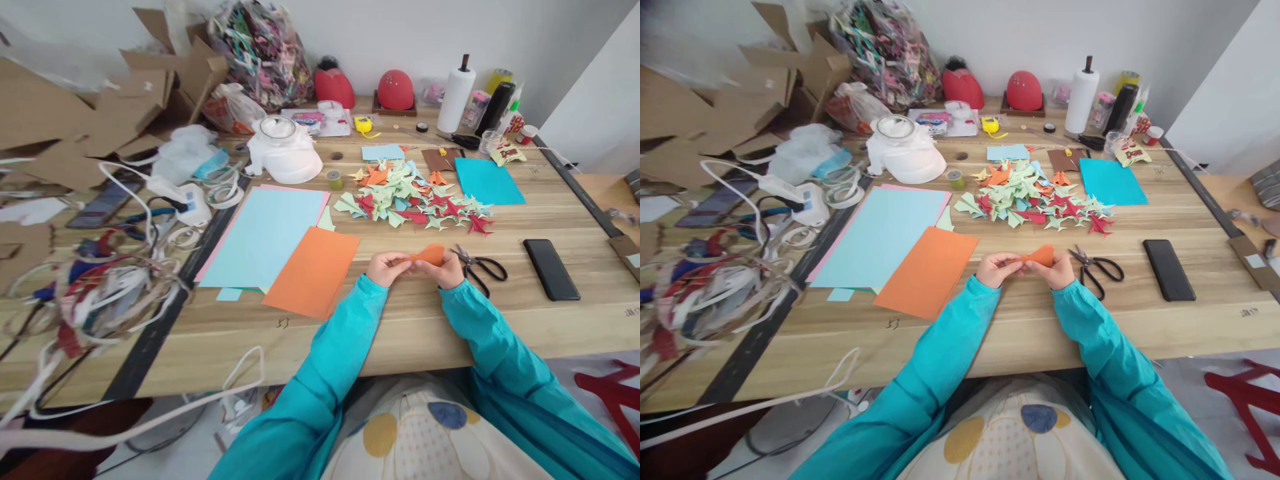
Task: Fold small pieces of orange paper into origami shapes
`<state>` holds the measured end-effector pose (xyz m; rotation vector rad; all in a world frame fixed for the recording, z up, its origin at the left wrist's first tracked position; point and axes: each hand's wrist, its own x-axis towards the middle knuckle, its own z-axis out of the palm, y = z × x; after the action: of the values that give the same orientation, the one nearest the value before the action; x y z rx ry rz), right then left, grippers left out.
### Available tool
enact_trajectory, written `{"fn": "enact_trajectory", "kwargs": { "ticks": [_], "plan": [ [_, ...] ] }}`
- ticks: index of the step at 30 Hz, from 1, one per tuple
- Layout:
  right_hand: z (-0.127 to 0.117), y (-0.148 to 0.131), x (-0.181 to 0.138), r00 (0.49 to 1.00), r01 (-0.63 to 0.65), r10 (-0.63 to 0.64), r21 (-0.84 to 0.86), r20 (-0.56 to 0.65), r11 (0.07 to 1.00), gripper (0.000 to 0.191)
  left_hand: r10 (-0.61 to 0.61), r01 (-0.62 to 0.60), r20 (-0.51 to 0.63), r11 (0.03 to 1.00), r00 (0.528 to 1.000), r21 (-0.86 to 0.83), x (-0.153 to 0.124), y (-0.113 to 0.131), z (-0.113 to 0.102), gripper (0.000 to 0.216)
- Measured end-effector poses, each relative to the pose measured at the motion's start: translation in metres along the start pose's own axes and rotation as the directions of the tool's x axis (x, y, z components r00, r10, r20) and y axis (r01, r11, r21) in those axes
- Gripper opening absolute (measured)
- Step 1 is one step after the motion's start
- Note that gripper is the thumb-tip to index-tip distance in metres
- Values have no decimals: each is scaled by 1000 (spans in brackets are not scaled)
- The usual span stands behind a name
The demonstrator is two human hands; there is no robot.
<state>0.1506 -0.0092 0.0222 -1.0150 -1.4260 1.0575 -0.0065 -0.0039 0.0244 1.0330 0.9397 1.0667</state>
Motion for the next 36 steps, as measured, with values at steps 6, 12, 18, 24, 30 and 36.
{"fn": "enact_trajectory", "kwargs": {
  "ticks": [6,12,18,24,30,36],
  "plan": [
    [0,7,0,994,-104,99,96,52,990,18,-7,7,1,1000,1000,-24,1,-2,0,34],
    [1,6,-1,981,-183,170,168,91,969,20,16,-14,47,999,999,-44,1,-5,0,33],
    [1,7,-1,977,-210,197,202,84,957,24,12,-9,51,999,999,-53,2,-7,2,30],
    [6,3,-2,982,-178,187,237,-18,955,16,-11,11,2,997,1000,-78,2,-8,5,27],
    [8,-3,-3,982,-188,184,254,42,949,17,-60,60,5,980,998,-189,2,-8,4,24],
    [6,2,-2,981,-192,188,282,41,940,14,-95,101,40,968,995,-232,4,-10,4,27]
  ]
}}
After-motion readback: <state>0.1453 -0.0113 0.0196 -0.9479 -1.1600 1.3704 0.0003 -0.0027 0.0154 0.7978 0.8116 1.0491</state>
